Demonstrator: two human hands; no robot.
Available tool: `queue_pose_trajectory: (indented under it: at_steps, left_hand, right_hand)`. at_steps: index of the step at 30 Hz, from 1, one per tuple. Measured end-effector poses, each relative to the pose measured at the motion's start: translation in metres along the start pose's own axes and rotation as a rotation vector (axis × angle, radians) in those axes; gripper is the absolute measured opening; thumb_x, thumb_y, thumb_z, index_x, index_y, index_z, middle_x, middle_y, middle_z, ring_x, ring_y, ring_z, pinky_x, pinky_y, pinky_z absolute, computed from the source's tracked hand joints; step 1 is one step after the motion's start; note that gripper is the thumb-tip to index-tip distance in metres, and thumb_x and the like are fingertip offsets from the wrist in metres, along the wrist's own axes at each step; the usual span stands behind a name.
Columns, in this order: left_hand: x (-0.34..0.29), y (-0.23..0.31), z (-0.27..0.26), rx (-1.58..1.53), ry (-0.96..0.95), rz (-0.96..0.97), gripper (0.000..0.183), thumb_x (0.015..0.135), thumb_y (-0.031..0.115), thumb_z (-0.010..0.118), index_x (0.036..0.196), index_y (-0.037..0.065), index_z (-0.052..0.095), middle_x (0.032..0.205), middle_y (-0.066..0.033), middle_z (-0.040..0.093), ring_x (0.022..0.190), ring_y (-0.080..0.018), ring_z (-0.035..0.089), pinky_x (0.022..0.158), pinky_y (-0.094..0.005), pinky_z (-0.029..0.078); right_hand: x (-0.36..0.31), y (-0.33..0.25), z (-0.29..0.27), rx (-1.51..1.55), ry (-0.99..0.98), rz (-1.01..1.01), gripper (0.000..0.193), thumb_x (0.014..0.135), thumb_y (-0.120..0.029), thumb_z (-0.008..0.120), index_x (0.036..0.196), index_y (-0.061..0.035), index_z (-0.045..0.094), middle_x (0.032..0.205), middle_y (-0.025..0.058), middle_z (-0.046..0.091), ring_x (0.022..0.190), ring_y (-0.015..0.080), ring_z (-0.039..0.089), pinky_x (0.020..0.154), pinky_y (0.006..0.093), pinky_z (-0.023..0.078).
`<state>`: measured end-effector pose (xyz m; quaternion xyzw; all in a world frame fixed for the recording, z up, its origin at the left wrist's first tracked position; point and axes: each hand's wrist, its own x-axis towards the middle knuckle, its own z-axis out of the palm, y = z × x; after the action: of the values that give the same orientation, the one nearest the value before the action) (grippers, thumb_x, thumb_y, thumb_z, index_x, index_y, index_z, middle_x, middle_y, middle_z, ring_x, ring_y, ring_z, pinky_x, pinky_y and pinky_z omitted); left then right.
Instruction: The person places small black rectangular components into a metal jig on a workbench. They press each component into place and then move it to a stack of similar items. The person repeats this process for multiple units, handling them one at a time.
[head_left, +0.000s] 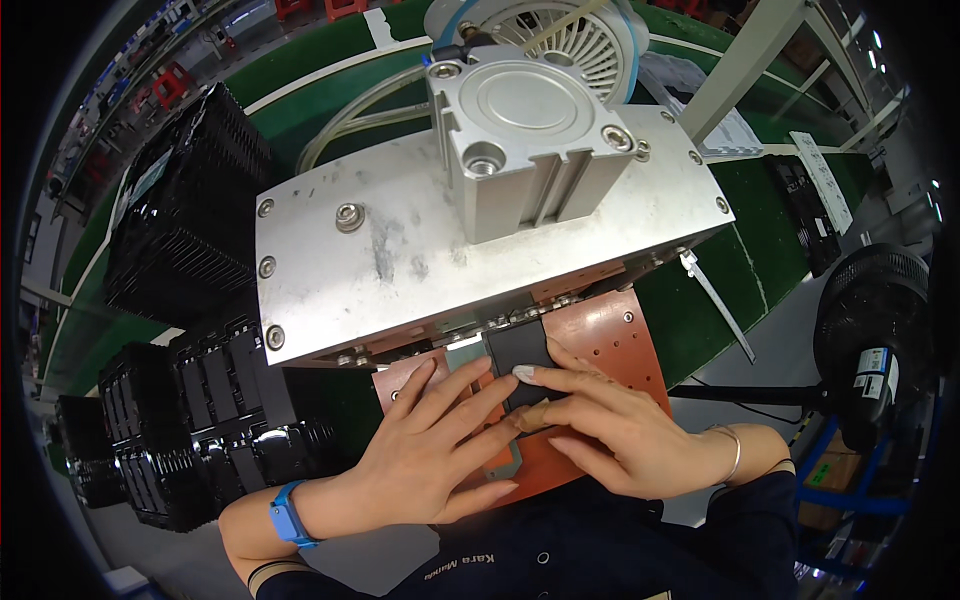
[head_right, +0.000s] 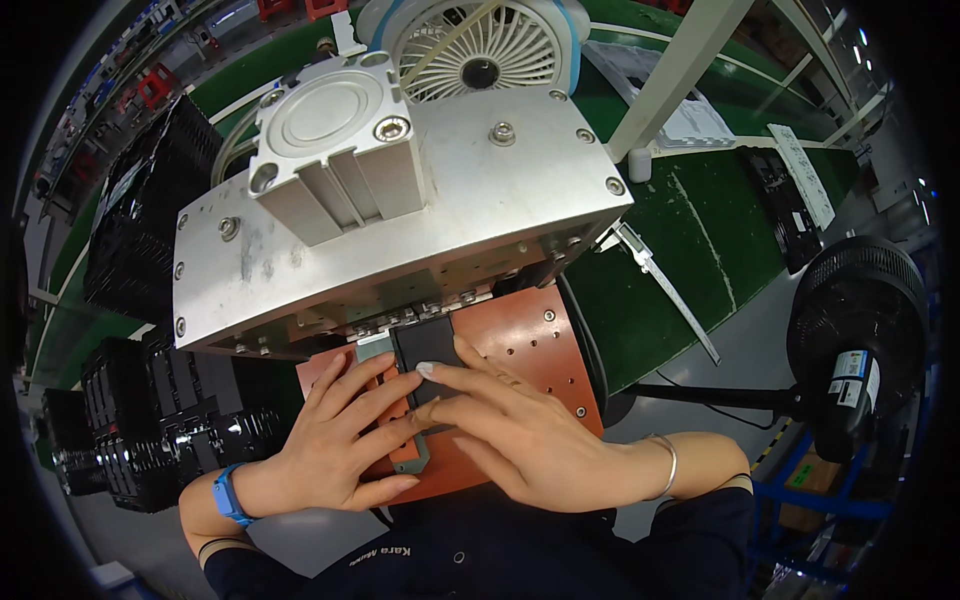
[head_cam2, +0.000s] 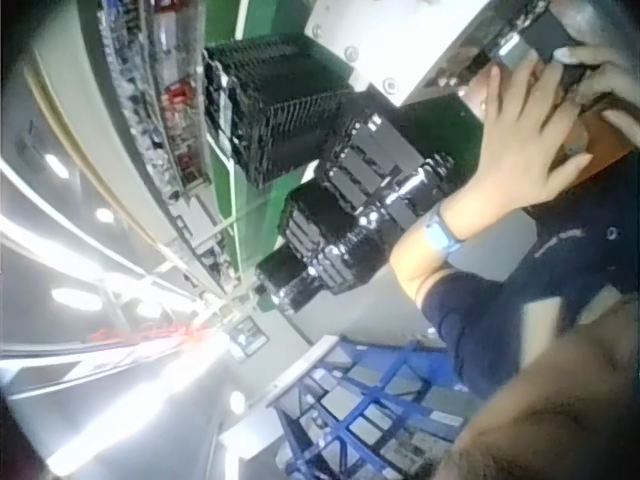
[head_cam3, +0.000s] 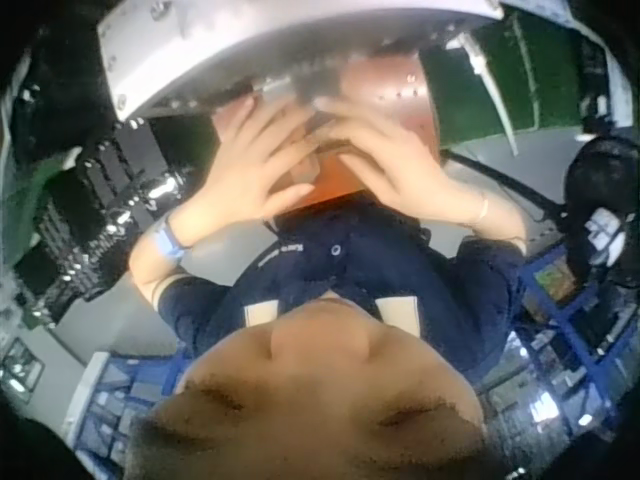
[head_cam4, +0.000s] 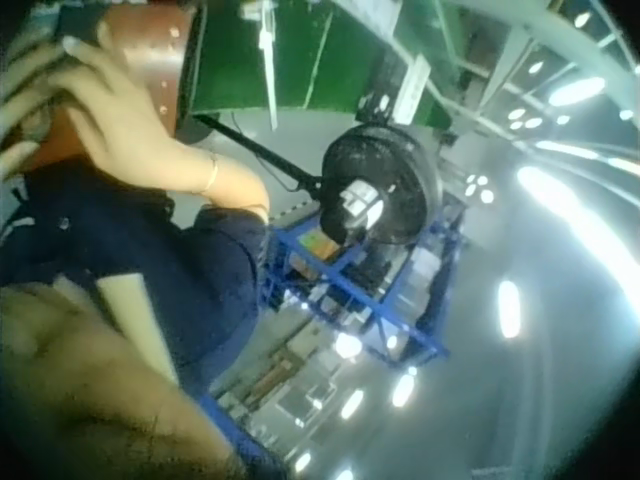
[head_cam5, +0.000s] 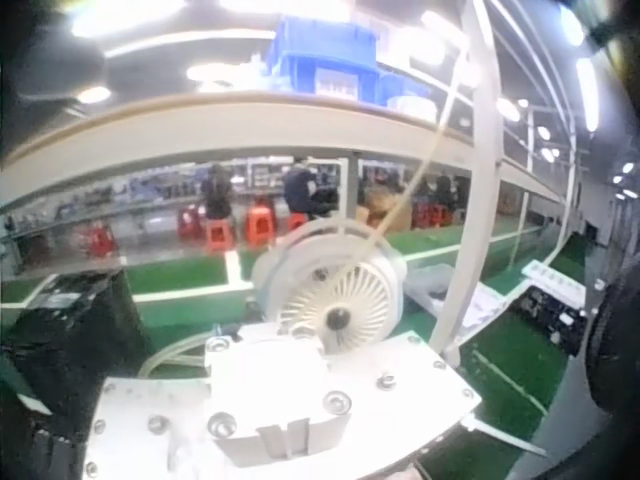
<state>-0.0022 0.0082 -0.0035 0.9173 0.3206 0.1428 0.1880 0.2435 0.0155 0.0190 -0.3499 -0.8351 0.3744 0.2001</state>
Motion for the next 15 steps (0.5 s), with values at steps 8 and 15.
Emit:
queue_pose_trajectory:
  at_steps: [8,15]
  left_hand:
    - [-0.003,0.005,0.000,-0.089,0.230,-0.003,0.048,0.077,0.035,0.071,0.117,0.008,0.064,0.126,-0.0138,0.054,0.115,-0.0327,0.051,0.097,-0.0464,0.039]
    - [-0.011,0.031,-0.020,-0.871,0.410,-0.421,0.028,0.090,0.018,0.067,0.109,0.000,0.057,0.075,-0.0056,0.066,0.067,-0.0074,0.062,0.058,-0.0234,0.049]
  right_hand:
    - [0.017,0.015,-0.014,0.883,0.222,0.361,0.027,0.085,-0.001,0.067,0.104,-0.0048,0.048,0.112,0.0055,0.052,0.096,0.0108,0.058,0.075,0.0241,0.050]
    - [0.018,-0.002,-0.011,0.711,0.149,0.311,0.022,0.082,0.007,0.068,0.090,-0.0029,0.050,0.084,0.0033,0.058,0.073,0.0087,0.063,0.062,0.0209,0.053]
